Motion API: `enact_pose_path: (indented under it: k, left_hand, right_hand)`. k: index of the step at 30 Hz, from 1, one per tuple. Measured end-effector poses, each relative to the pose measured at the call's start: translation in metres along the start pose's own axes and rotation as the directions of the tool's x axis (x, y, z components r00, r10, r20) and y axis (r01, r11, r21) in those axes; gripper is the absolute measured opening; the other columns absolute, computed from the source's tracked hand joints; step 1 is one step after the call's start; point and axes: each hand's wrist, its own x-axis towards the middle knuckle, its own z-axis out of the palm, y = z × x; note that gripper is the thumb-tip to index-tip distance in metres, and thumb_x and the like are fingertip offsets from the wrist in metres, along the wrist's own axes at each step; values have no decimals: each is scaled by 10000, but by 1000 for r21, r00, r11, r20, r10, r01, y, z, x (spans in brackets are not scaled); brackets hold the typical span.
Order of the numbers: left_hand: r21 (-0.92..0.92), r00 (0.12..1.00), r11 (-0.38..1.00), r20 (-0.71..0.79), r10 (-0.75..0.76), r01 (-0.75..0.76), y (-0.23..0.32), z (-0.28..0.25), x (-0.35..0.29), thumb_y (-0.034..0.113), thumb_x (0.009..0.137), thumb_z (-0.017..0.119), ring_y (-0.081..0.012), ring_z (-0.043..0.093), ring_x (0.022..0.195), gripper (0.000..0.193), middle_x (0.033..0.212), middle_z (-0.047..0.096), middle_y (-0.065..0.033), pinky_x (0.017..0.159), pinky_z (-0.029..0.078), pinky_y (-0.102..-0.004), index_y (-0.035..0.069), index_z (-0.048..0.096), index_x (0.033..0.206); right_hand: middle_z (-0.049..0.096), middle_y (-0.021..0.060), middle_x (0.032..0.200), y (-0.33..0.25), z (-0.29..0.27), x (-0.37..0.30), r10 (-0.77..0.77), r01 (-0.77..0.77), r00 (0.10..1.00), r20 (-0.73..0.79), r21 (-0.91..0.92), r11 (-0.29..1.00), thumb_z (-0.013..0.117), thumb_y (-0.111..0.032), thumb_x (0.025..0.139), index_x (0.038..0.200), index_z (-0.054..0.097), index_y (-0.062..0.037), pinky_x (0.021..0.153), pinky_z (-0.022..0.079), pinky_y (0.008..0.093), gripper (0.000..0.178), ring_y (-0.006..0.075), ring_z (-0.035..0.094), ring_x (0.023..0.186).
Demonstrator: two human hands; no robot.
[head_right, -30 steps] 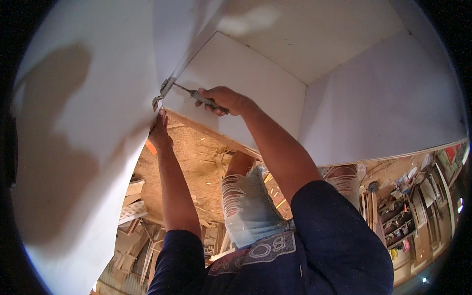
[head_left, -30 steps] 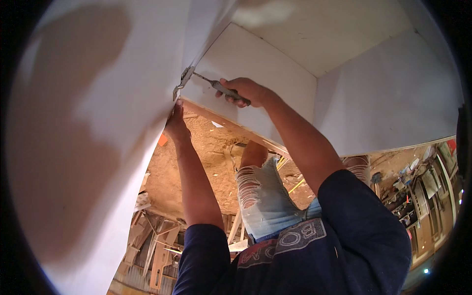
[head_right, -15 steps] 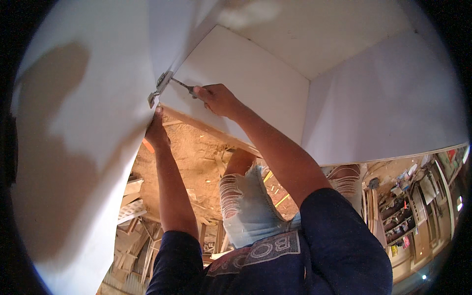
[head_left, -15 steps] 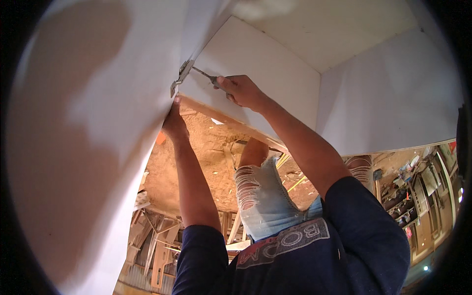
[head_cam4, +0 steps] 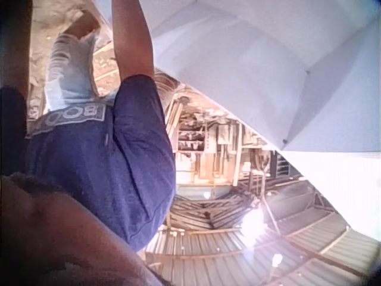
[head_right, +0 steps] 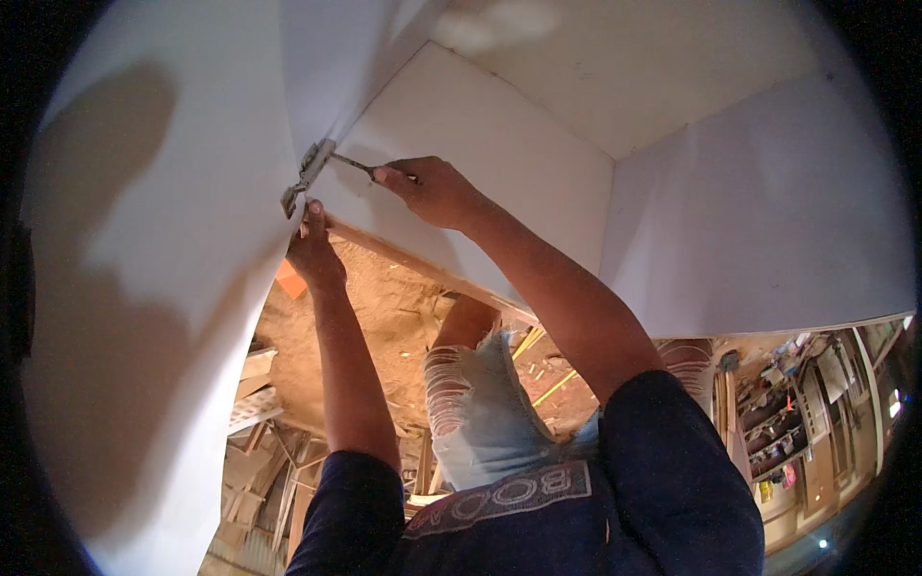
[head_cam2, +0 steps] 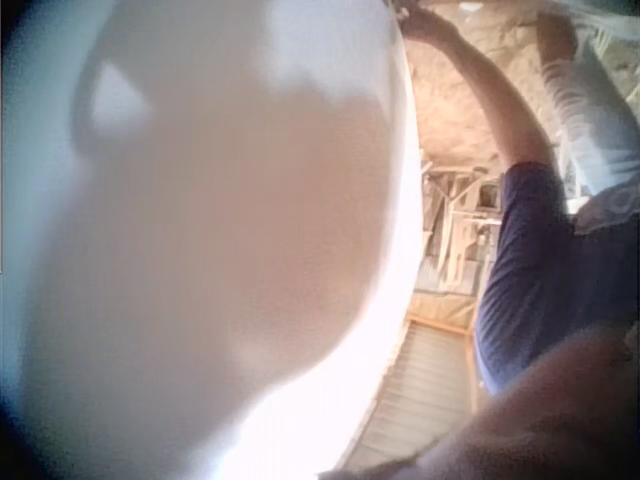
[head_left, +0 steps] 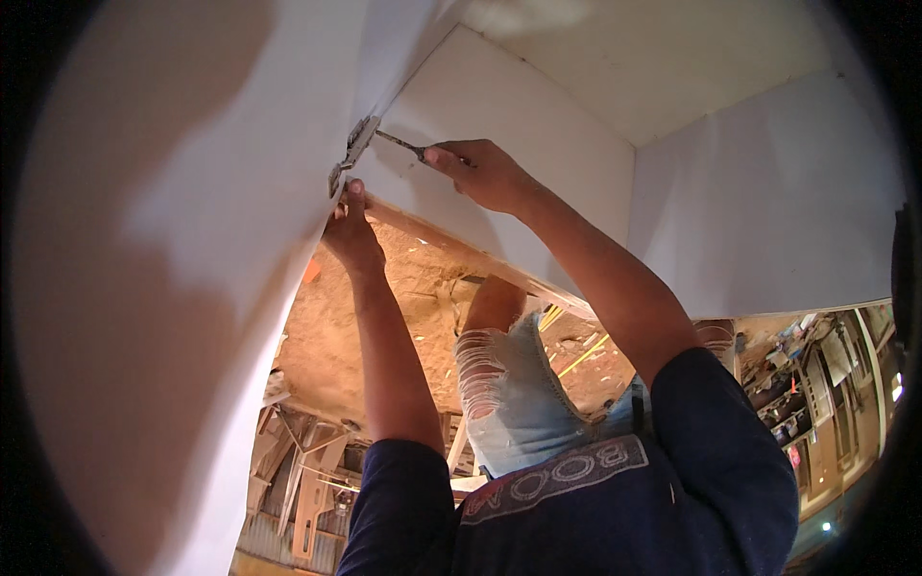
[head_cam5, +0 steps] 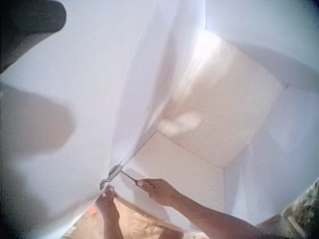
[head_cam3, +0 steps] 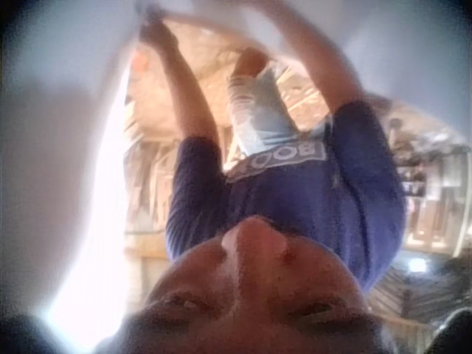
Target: The person installs a door on a wooden cabinet using a power drill and a manual screwdriver. They first use the drill to secure the hinges to the cabinet frame and then use the screwdriver to make precise adjustments to the hinge mechanism.
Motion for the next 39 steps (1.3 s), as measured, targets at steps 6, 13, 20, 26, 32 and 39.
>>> enact_pose_path:
  k: [6,13,20,26,32,39]
  left_hand:
    - [53,997,995,4,81,-81,-3,8,-2,132,943,786,-167,608,1064,350,1155,652,-50,881,529,-357,22,646,1245]
    - [138,999,989,-4,-46,46,0,1,-1,78,945,764,-179,621,1085,359,1178,659,-72,926,535,-351,15,633,1273]
    - [52,988,987,5,153,-153,-3,-15,7,2,921,755,-222,635,1185,409,1292,656,-112,1009,534,-395,-37,608,1301]
    - [124,982,977,-52,180,-172,0,-20,12,-64,882,765,-241,637,1188,463,1320,647,-152,1022,547,-372,-66,588,1310]
    - [131,976,972,-74,206,-195,10,-7,4,-66,899,756,-225,681,1098,352,1229,691,-150,994,567,-353,-98,627,1225]
    - [94,988,985,-52,148,-143,4,-14,4,-95,882,739,-243,638,1187,442,1298,654,-157,1039,533,-372,-78,582,1295]
  right_hand:
    - [762,188,993,-5,0,-8,-78,63,990,-119,-124,990,534,-516,1047,1215,737,-89,855,577,467,501,382,741,925]
    - [755,113,875,-18,11,-25,-168,30,956,-239,-492,870,575,-469,1033,1205,712,-107,712,580,469,424,352,727,741]
    - [736,120,874,-2,24,-23,-259,78,900,-352,-453,888,620,-433,1008,1125,702,-95,757,578,470,367,344,724,814]
    - [725,131,990,-3,22,-21,-307,101,884,-353,-497,862,683,-354,974,1133,686,-74,824,570,457,322,330,704,957]
    - [702,145,1047,-2,22,-21,-279,66,901,-333,-529,846,632,-378,996,1130,649,-61,825,572,483,345,330,697,997]
    - [736,176,873,-17,15,-20,-167,22,964,-208,-562,827,525,-492,1050,1124,660,-48,780,573,511,470,359,739,896]
